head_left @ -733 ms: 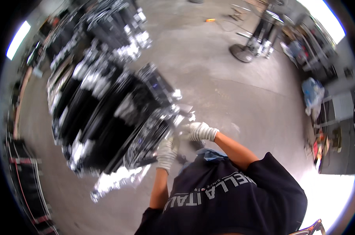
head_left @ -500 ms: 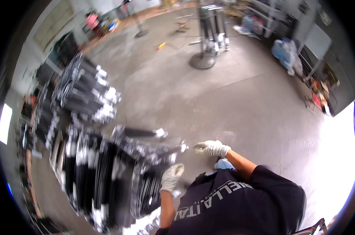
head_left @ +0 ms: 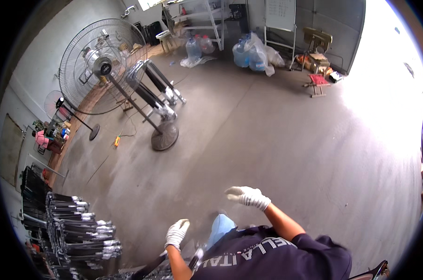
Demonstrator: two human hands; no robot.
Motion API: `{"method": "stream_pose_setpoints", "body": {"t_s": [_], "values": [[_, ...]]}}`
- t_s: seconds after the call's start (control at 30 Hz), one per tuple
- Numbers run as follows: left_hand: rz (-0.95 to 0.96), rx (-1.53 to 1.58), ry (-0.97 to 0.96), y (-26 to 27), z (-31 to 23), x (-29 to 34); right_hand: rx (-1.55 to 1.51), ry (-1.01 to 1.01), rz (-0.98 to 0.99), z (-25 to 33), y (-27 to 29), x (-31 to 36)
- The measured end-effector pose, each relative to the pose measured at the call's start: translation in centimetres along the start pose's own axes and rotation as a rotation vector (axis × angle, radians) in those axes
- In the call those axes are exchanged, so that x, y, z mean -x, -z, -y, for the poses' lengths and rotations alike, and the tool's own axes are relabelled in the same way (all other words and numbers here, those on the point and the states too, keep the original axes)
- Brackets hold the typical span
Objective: The person prepares furniture frame components by wrapping individual parts in protective film and then bundling them together for transport.
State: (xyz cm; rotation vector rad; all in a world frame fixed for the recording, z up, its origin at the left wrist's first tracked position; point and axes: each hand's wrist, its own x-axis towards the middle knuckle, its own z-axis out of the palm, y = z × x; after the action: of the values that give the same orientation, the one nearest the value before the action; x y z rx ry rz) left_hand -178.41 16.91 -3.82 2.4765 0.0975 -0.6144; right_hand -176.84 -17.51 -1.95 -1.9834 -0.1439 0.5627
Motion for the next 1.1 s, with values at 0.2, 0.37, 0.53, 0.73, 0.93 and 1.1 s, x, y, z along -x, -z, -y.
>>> {"method": "stream_pose_setpoints", "body": {"t_s": [0.2,0.37,0.53,0.73,0.93,1.1], "values": [[0.122,-0.191,0.062,6.2,-4.9,-15.6,-0.125,-0.112,-0.061,0.9,9.2,-8.1],[0.134,-0.289,-0.040,10.1,-9.7,-31.6,-0.207,-0.145,-0.231,-0.3,18.2,-17.3],[0.171,-0.308,-0.440,10.6,-24.4,-45.5,-0.411,-0.085,-0.540,-0.8,28.3,-24.0],[0.396,-0.214,-0.597,8.2,-39.3,-58.9,-0.720,0.073,-0.832,-5.4,40.5,-32.9],[0.261,-0.422,-0.531,10.6,-46.6,-73.7,-0.617,0.029,-0.854,-12.7,54.8,-45.4],[0.182,-0.159,-0.368,15.4,-51.5,-79.9,-0.523,0.010,-0.648,-9.7,65.4,-55.4]]}}
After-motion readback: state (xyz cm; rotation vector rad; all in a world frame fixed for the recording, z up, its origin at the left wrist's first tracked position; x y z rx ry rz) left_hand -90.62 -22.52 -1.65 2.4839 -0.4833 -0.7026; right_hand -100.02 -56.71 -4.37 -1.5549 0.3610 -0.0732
